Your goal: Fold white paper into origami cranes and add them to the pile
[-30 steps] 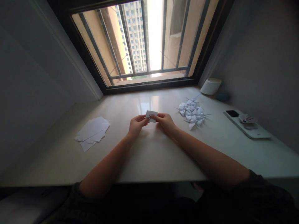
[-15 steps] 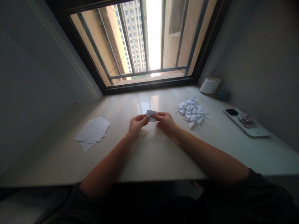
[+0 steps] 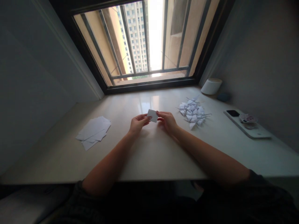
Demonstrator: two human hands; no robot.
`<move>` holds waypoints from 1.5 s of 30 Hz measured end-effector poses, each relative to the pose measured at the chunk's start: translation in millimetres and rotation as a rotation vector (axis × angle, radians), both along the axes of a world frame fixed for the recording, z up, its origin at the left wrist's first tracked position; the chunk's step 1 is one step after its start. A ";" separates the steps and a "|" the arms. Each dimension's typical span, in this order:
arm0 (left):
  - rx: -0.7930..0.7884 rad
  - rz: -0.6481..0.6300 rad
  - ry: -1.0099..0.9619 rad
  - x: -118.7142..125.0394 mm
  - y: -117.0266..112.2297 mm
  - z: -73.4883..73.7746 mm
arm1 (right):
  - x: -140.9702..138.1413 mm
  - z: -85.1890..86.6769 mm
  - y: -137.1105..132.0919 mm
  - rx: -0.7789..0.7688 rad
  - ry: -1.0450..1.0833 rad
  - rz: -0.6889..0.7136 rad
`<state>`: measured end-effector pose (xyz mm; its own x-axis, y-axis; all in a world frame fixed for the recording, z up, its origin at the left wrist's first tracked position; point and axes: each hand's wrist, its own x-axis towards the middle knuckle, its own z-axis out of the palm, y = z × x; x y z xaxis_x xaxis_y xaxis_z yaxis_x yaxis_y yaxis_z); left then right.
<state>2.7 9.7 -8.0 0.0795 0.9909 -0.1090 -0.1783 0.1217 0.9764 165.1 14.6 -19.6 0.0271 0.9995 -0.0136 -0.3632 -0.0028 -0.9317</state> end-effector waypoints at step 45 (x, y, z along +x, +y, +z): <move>0.218 -0.049 0.244 -0.1 -3.0 2.9 | 0.9 -3.3 -1.6 0.315 -0.614 -0.173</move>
